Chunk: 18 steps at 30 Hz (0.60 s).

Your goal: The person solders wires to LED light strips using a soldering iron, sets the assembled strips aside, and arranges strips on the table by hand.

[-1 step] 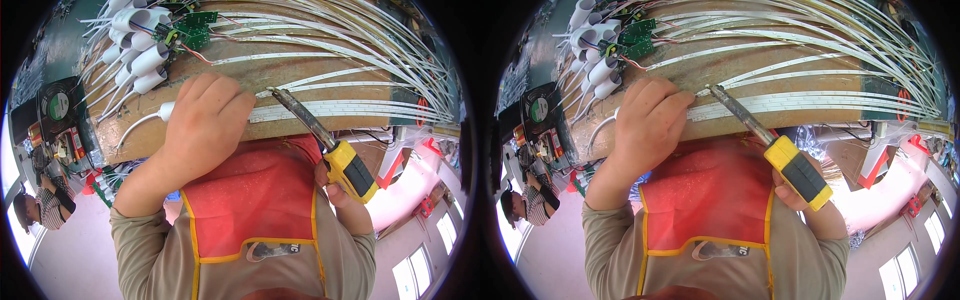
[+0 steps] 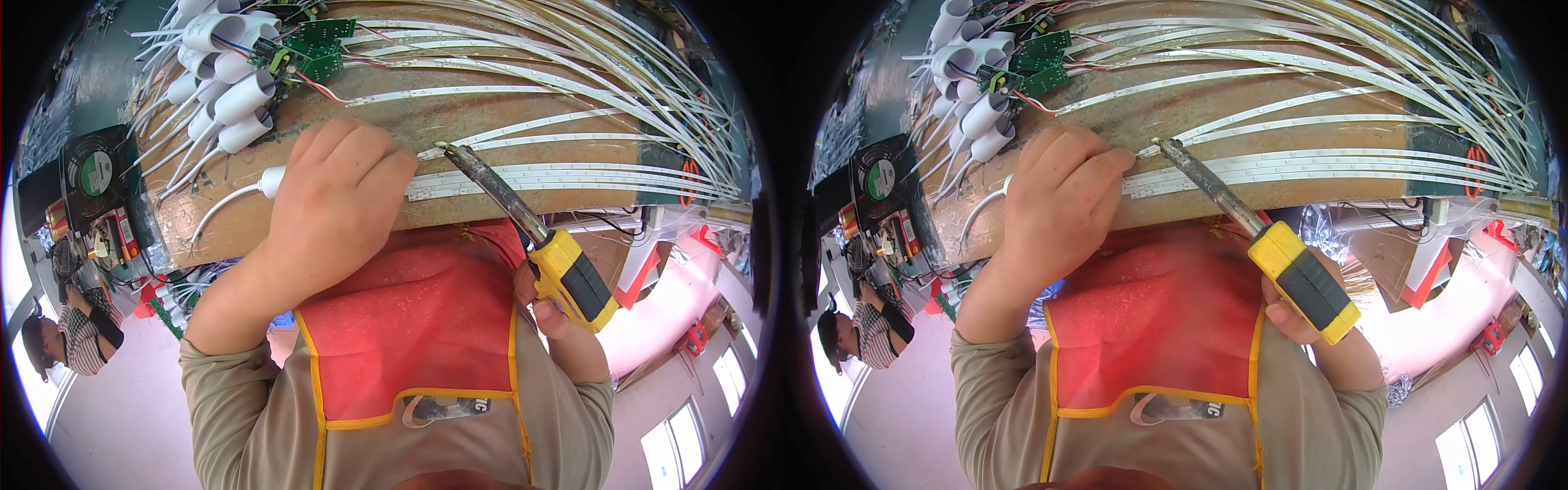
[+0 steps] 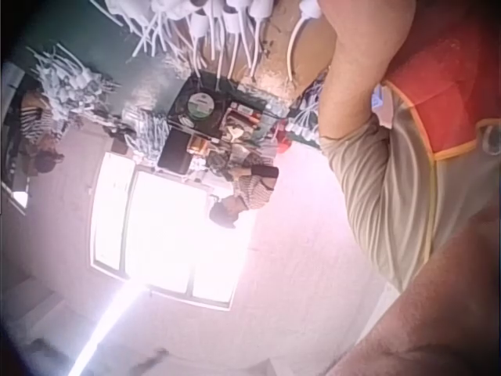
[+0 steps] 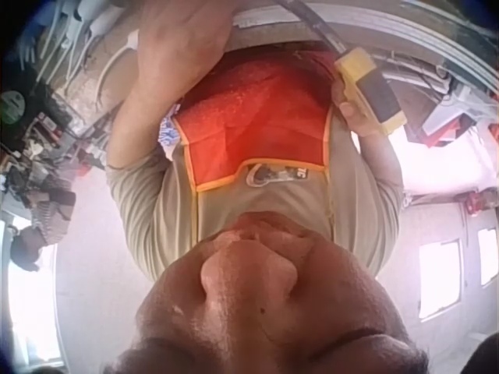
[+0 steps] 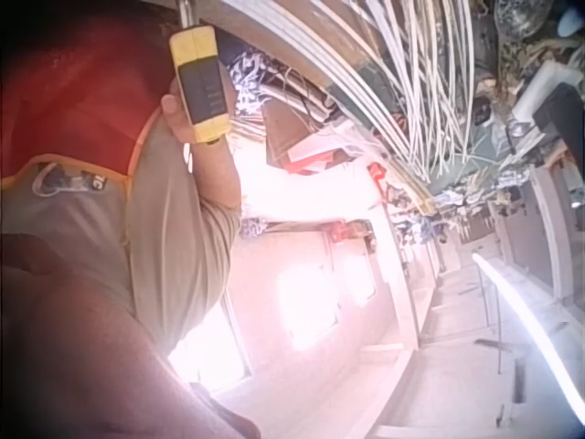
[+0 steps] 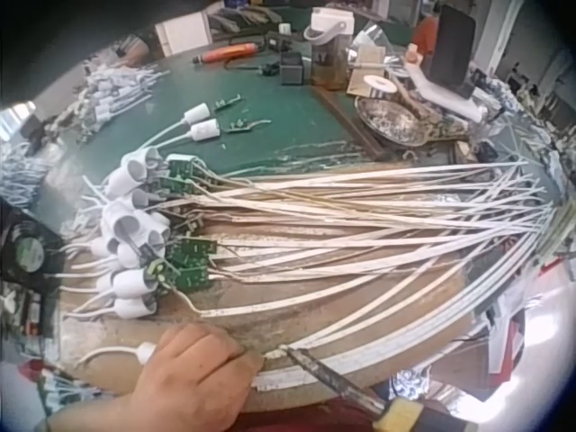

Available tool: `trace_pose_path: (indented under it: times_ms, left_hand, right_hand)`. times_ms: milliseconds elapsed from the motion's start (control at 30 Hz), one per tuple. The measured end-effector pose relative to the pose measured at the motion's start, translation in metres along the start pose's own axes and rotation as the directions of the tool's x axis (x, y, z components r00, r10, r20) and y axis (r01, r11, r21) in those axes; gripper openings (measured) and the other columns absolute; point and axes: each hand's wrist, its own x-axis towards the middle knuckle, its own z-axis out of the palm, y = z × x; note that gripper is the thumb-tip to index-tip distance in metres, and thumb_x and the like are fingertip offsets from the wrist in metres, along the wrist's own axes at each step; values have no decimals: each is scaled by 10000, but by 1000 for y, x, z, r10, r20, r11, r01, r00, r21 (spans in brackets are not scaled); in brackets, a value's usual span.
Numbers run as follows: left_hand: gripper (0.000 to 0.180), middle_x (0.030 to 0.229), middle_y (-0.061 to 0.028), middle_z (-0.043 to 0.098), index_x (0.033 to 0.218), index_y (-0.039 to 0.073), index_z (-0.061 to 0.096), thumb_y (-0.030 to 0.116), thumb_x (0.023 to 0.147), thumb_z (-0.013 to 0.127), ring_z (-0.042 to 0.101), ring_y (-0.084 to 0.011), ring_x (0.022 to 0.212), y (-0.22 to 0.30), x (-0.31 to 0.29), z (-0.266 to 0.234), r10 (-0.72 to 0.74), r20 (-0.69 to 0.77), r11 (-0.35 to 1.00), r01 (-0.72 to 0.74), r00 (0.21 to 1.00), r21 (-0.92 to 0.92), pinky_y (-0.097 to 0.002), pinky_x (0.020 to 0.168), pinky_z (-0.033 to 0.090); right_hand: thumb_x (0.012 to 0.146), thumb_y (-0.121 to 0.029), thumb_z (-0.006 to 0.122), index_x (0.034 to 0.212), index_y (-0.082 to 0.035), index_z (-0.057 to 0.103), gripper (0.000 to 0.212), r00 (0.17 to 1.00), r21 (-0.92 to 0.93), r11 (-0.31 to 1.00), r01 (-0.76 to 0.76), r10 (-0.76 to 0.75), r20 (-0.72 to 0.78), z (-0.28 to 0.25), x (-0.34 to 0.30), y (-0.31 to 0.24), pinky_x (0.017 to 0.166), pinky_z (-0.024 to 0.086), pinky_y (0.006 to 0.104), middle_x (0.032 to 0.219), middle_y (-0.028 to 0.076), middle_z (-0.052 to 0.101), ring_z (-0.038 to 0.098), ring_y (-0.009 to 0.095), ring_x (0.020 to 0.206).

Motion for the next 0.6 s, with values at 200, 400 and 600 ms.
trace_pose_path:
  times_ms: [200, 400, 600]
  left_hand:
    - [225, 945, -71, 603, 961, 74, 705, 102, 739, 687, 603, -294, 890, 0, 0, -1, 1, 3, 1000, -1, 1000, -10, -421, 776, 493]
    - [224, 949, -72, 609, 960, 74, 706, 99, 738, 689, 606, -294, 889, -1, 0, 0, 6, -6, 1000, -6, 1000, -9, -422, 776, 493]
    - [225, 954, -70, 614, 959, 77, 706, 90, 734, 701, 611, -294, 899, -1, 0, 0, -2, -6, 1000, 2, 1000, -12, -424, 782, 493]
  right_hand:
    - [889, -265, 783, 878, -42, 625, 273, 1000, -1, 1000, -3, 3, -2, 0, 1, -2, 539, 465, 329, 744, 70, 610, 599, 214, 600]
    - [897, -295, 777, 824, -60, 611, 297, 1000, -28, 999, -14, 14, 4, 1, 2, -3, 526, 450, 337, 713, 62, 596, 590, 226, 582]
    - [893, -299, 778, 808, -65, 610, 300, 1000, -19, 1000, -19, 19, -5, 2, 4, -4, 521, 449, 341, 700, 65, 593, 592, 233, 576]
